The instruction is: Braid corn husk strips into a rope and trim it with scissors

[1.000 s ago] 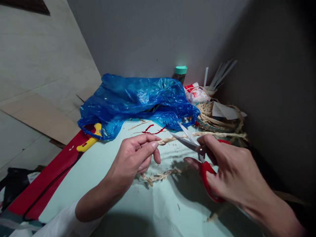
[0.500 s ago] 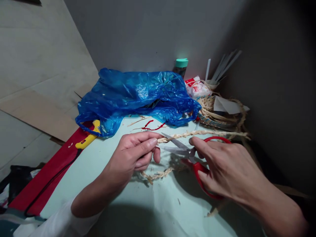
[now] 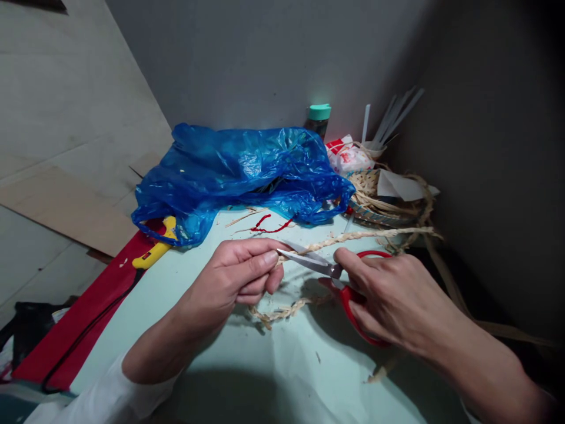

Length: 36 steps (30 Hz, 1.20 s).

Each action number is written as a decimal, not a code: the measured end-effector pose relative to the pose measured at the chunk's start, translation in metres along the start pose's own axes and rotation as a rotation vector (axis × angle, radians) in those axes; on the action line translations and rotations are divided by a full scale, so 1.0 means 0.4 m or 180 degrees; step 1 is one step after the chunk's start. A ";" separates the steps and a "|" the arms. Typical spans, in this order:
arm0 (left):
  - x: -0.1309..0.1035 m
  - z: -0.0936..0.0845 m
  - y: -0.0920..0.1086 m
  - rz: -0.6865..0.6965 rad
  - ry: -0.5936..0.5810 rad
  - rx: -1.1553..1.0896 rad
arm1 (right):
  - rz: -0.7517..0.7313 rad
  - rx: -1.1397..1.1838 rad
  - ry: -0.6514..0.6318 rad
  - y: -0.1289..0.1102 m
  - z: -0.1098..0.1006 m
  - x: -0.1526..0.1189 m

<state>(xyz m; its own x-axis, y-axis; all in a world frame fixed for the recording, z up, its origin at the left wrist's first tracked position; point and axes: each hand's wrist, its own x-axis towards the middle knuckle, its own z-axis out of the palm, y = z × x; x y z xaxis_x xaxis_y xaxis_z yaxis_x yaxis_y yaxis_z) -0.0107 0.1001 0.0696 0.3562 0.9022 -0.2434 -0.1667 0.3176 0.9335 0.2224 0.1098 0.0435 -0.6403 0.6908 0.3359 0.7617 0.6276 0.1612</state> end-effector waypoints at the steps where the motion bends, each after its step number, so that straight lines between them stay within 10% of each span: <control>1: 0.000 0.000 -0.001 0.0030 -0.0009 0.0017 | -0.0005 -0.0051 0.0020 -0.002 0.001 0.000; 12: 0.008 -0.005 -0.005 0.0177 0.0101 0.0193 | 0.0197 0.0011 -0.0248 -0.010 0.012 0.007; 25: 0.006 0.009 -0.016 0.0367 0.0296 0.0307 | 0.2215 0.4765 0.0221 -0.067 0.001 0.037; 36: 0.000 0.050 -0.048 0.2527 0.1053 0.2960 | 0.2506 0.6192 0.0916 -0.084 0.036 0.037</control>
<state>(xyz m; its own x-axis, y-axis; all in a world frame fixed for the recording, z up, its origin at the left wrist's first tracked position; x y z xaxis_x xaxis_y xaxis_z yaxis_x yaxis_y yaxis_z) 0.0111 0.0879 0.0570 0.1862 0.8221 0.5380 0.5264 -0.5458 0.6519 0.1861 0.1040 0.0298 -0.1416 0.9893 -0.0361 -0.3789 -0.0879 -0.9213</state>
